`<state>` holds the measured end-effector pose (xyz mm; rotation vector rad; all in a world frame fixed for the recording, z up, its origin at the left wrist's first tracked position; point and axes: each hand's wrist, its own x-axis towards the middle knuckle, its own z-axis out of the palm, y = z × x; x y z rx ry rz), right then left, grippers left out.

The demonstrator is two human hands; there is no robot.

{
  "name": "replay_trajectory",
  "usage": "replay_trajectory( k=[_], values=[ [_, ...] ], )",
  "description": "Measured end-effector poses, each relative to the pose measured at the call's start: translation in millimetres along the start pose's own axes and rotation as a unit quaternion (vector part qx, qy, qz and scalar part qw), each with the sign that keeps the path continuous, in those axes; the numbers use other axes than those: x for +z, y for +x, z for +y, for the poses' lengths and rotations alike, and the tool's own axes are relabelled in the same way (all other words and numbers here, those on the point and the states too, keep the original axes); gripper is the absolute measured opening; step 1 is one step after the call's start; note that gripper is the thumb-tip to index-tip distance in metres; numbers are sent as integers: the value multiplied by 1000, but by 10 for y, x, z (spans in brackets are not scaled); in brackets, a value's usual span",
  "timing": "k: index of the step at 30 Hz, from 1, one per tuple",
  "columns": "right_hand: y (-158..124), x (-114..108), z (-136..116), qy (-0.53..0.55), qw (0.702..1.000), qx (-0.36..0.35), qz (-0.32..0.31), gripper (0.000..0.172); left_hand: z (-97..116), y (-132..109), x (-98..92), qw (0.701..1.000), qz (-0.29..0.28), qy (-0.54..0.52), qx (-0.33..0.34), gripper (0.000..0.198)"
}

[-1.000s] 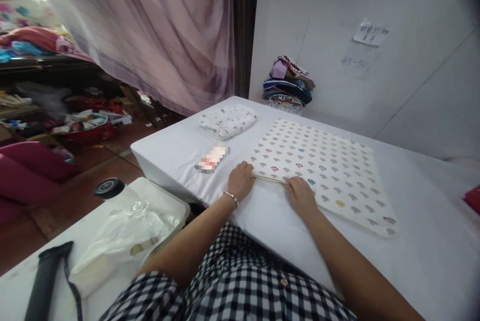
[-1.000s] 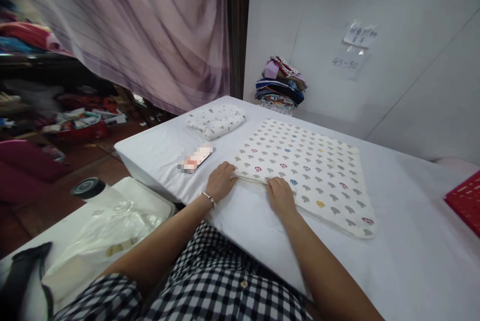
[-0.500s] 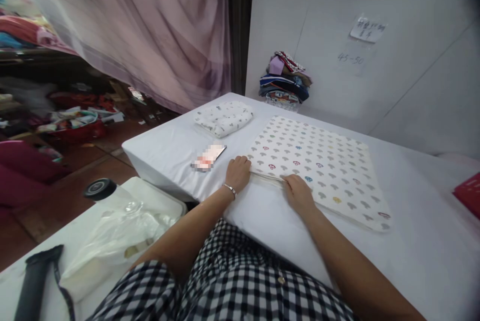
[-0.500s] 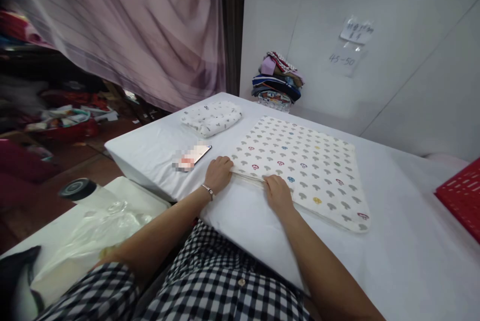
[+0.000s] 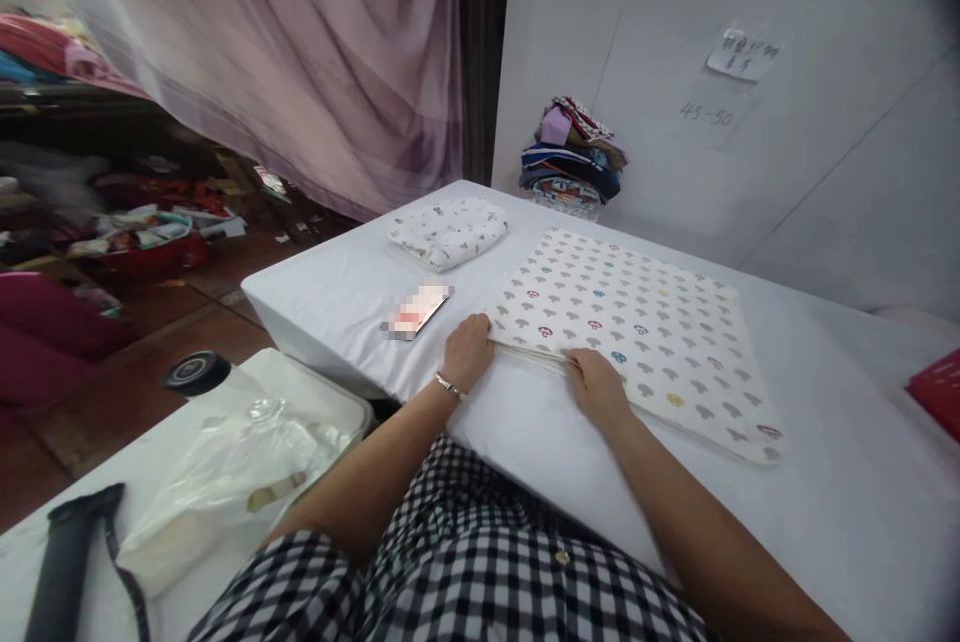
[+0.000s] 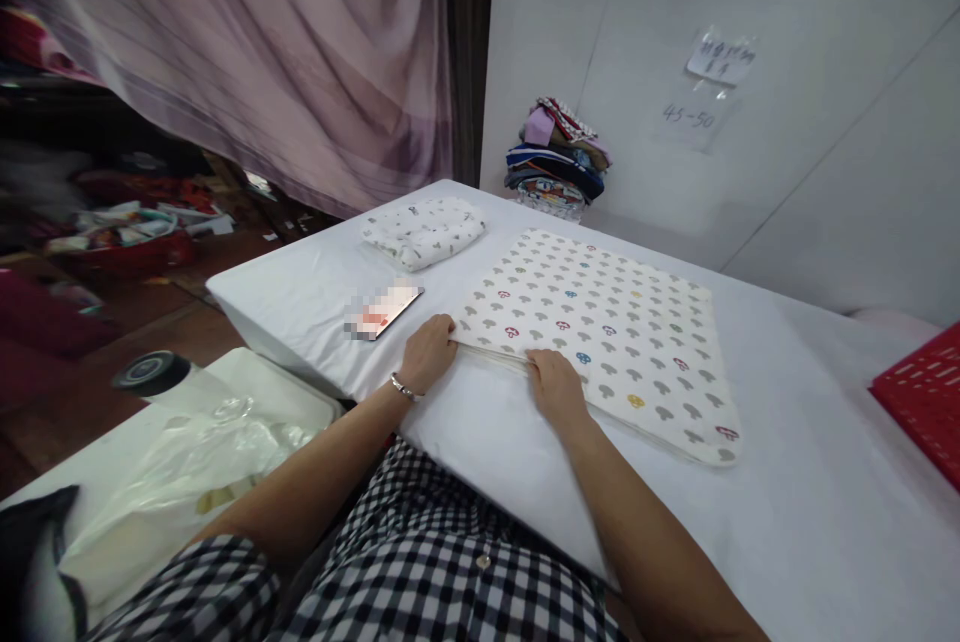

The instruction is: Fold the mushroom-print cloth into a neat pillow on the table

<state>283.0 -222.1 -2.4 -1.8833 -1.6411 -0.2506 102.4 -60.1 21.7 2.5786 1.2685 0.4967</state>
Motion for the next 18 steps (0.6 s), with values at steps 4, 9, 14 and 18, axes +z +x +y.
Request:
replay_trajectory(
  k=[4,9,14,18],
  values=[
    [-2,-17,-15,-5,1000,6,-20,21,-7,15,28,1000,4,-27,-7,24],
    [-3,-13,-16,-7,999,-13,-32,17,-18,32,25,998,-8,-58,-23,23],
    [27,1,-48,-25,999,-40,-23,15,-74,30,-36,992,-26,-123,-14,25],
    [80,27,-118,-14,997,-66,-41,15,-196,27,-73,979,-52,-198,-8,26]
  ],
)
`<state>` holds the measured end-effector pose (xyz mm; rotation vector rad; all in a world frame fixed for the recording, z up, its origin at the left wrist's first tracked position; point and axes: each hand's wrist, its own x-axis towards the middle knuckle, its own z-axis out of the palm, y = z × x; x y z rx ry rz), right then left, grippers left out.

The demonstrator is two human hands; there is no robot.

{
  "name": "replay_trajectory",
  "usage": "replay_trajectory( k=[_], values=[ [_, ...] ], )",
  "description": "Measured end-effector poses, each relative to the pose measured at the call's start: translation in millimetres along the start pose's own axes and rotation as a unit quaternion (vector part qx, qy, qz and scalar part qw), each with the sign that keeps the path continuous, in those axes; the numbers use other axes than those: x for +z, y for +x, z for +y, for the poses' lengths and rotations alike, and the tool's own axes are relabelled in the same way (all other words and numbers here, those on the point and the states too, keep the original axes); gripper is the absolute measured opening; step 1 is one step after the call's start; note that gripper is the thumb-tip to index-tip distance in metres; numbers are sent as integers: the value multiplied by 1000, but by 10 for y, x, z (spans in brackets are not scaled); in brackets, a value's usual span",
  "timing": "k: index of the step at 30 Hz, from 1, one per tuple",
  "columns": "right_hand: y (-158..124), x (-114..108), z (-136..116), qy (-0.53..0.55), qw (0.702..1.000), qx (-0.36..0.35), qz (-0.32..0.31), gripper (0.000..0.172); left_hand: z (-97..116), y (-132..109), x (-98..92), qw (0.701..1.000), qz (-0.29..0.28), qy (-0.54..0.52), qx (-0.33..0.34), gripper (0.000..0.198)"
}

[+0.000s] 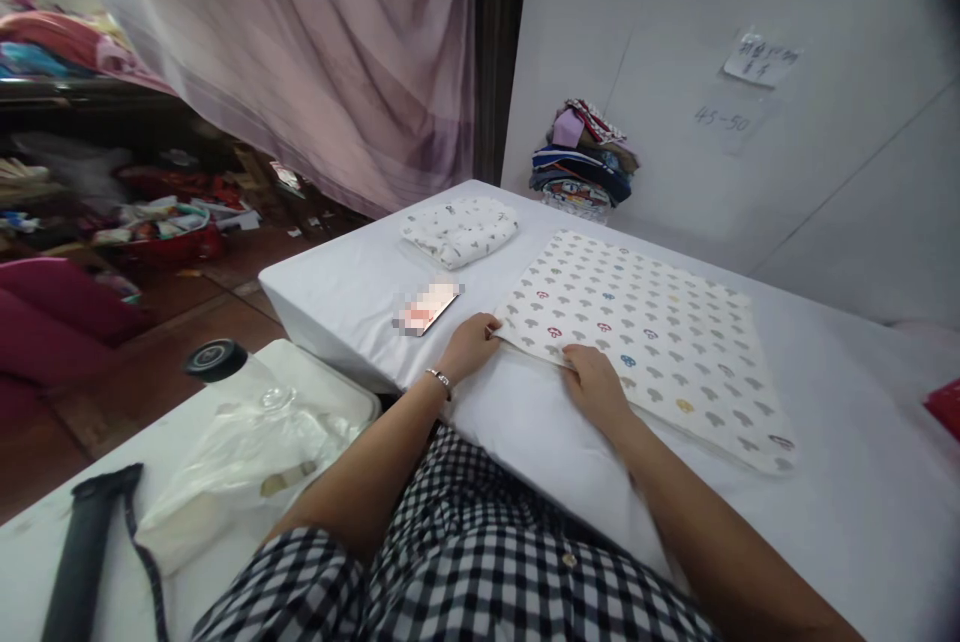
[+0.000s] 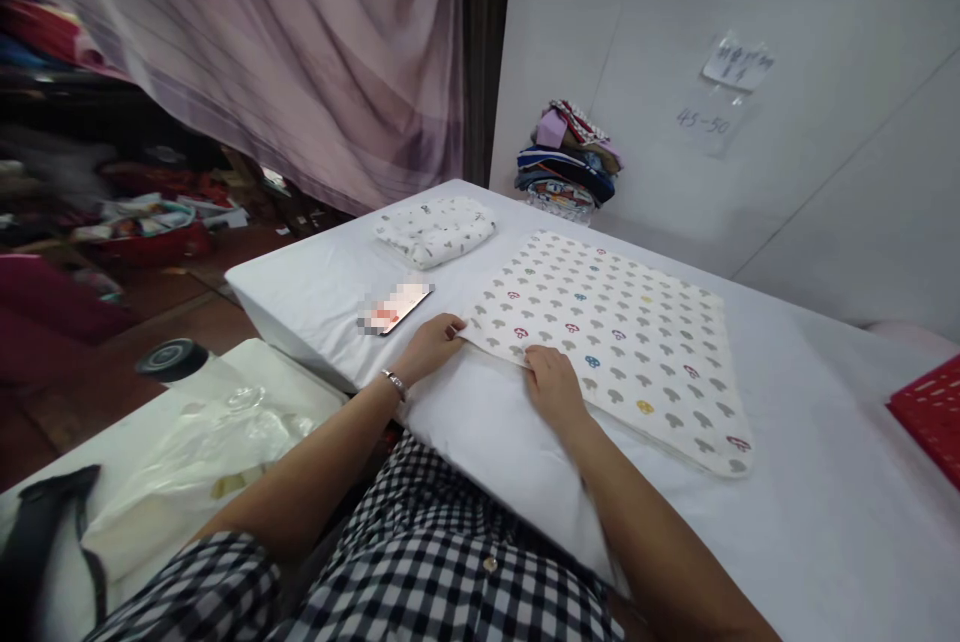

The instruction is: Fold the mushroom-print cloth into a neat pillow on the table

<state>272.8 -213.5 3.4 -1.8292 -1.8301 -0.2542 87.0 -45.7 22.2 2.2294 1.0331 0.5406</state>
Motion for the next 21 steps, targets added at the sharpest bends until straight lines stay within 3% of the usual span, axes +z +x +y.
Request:
replay_trajectory(
  k=[6,10,13,16,21],
  values=[
    [180,28,-64,31,999,-19,-34,14,-139,8,11,995,0,-97,14,24],
    [265,29,-108,-13,999,-4,-29,18,-156,22,32,996,4,-84,41,24],
    [248,51,-203,-12,999,-47,-10,19,-142,36,40,997,0,-64,46,24],
    [213,84,-325,0,994,-95,-56,23,-129,48,50,998,4,-50,36,24],
    [275,74,-441,-101,983,11,-154,26,-120,37,46,998,15,-47,38,23]
  ],
)
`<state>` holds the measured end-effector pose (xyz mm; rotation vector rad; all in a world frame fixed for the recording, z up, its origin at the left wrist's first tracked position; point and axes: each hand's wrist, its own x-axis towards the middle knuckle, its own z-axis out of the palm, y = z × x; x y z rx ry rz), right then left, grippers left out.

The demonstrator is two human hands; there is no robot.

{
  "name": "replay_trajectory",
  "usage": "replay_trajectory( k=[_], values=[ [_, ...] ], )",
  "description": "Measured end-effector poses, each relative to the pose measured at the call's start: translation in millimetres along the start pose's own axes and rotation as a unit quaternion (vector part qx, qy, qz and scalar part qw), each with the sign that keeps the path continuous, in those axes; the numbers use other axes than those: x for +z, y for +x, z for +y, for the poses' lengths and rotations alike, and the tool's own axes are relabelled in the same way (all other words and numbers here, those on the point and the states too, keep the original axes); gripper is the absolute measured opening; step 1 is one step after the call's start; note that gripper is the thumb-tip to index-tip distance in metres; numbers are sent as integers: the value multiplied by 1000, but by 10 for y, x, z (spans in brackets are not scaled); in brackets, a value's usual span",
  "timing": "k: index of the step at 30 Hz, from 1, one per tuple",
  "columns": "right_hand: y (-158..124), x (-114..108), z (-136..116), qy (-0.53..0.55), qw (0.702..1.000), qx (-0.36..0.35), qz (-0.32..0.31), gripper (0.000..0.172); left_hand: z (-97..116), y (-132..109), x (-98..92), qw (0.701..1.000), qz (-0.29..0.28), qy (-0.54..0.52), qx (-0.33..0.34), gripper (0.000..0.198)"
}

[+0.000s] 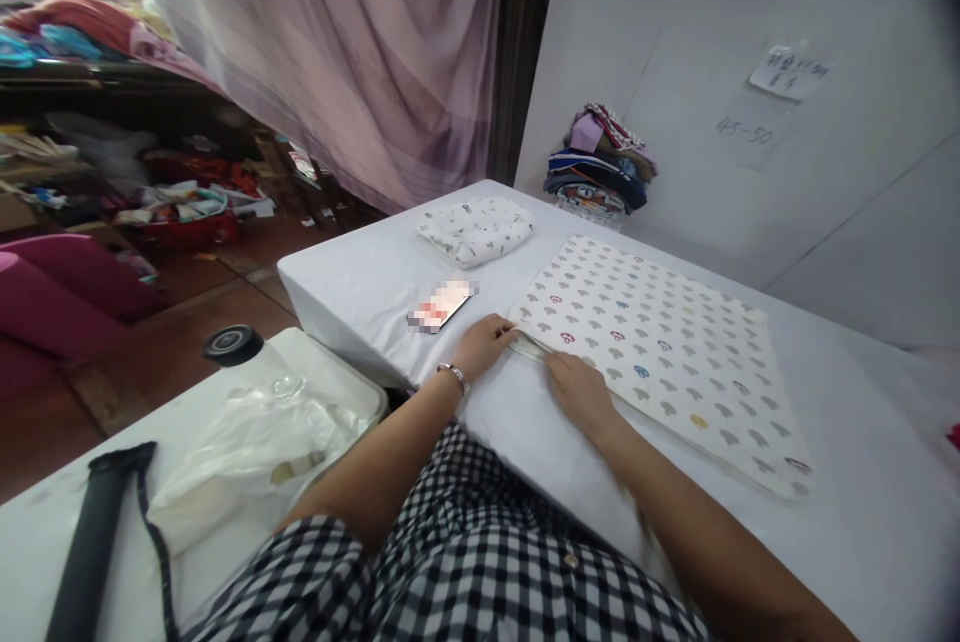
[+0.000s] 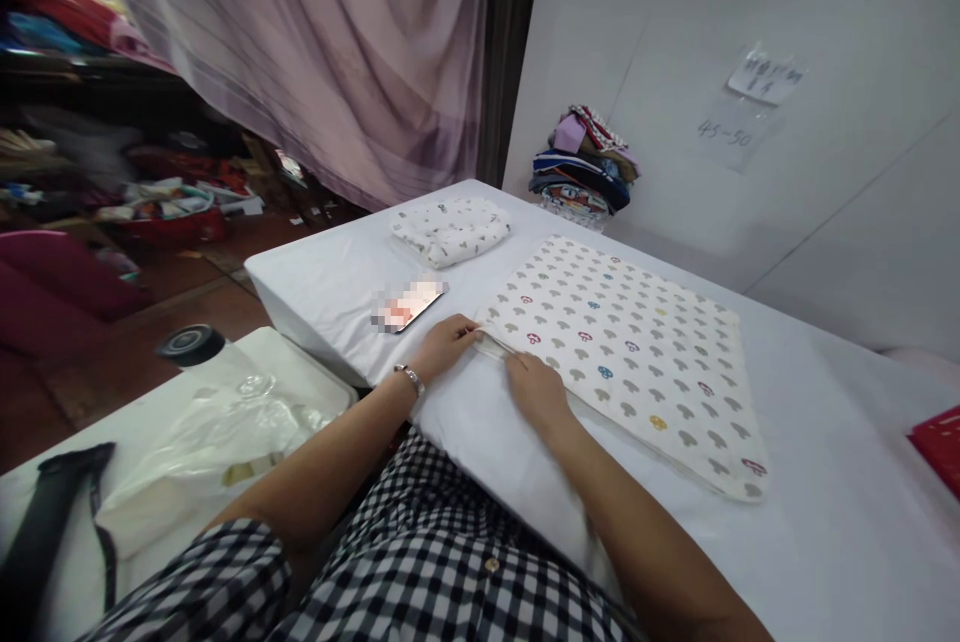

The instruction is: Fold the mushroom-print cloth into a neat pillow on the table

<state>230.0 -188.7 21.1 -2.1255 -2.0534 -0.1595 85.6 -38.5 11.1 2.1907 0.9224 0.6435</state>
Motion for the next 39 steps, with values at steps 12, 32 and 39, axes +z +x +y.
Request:
replay_trajectory(
  k=[12,32,39],
  values=[
    [311,-59,-111,-82,987,80,-109,26,11,-10,4,1000,-1,-19,3,23],
    [289,-43,-241,-68,988,43,-130,30,-3,-16,1,999,9,-52,11,25],
    [259,-90,-208,-70,986,94,-116,28,-60,-3,35,998,22,-50,28,23]
  ],
)
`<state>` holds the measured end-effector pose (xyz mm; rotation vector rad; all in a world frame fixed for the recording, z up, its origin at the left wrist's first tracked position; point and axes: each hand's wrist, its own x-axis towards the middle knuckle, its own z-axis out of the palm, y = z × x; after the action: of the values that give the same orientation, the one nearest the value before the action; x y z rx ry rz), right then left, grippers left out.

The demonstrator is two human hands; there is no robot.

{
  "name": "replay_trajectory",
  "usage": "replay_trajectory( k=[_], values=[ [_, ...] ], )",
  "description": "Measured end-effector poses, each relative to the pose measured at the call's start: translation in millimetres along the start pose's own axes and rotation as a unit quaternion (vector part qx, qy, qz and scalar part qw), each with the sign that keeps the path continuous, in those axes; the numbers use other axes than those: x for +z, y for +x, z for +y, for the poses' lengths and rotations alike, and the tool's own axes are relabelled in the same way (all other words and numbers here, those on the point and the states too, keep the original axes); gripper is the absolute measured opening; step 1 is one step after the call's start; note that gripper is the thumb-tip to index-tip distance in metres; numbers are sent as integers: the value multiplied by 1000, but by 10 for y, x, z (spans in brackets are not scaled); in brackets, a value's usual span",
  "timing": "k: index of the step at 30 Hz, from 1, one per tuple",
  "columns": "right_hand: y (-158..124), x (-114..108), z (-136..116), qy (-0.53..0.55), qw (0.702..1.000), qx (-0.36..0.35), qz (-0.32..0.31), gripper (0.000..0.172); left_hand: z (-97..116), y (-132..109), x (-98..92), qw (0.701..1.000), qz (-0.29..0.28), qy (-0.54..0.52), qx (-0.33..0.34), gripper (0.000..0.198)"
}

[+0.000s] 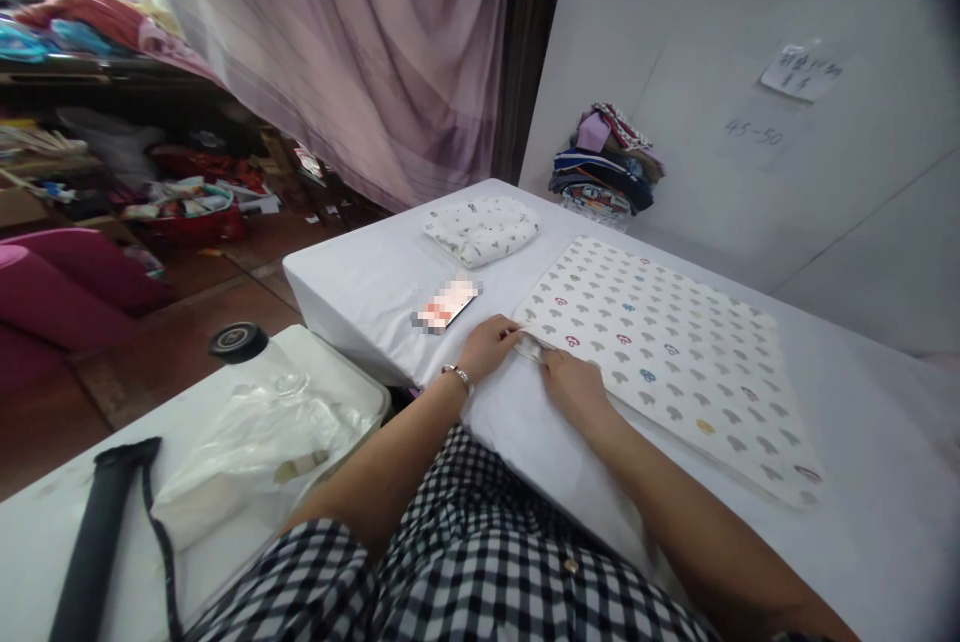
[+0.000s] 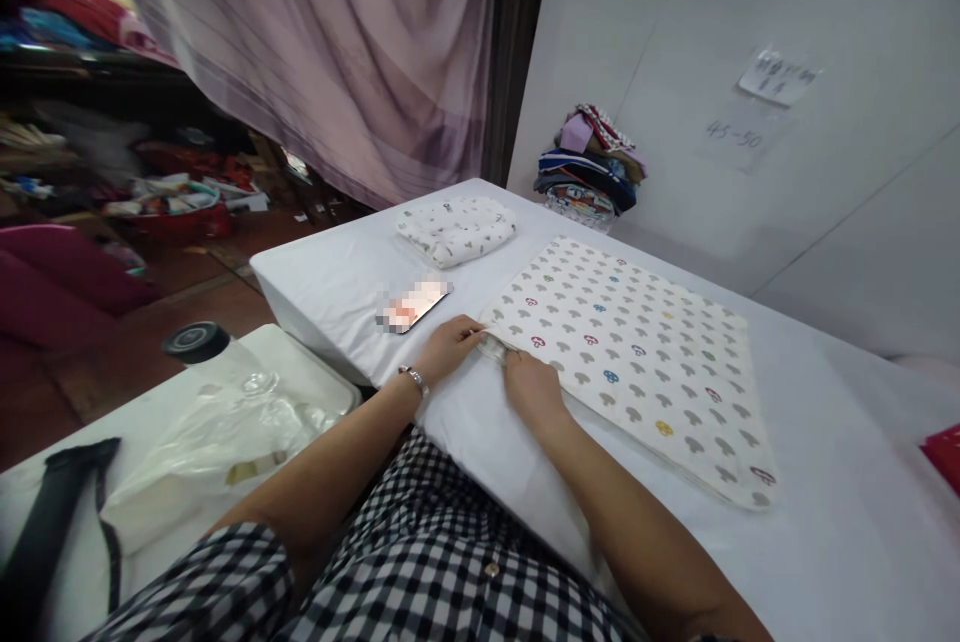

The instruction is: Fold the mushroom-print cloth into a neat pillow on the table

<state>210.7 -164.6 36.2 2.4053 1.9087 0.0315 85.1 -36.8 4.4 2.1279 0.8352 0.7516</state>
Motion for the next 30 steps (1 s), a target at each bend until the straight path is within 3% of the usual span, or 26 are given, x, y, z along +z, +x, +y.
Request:
replay_trajectory(
  k=[12,17,23,30],
  values=[
    [40,-13,-54,-4,999,-33,-10,28,20,-2,-10,1000,5,-9,8,22],
    [79,-1,-129,2,999,-36,34,27,8,3,-5,1000,6,-7,17,22],
    [213,-20,-201,8,999,-33,-16,29,9,-2,-14,1000,0,-13,9,23],
    [285,-19,-227,21,999,-21,-15,28,-7,2,-9,1000,0,-7,24,24]
  ],
)
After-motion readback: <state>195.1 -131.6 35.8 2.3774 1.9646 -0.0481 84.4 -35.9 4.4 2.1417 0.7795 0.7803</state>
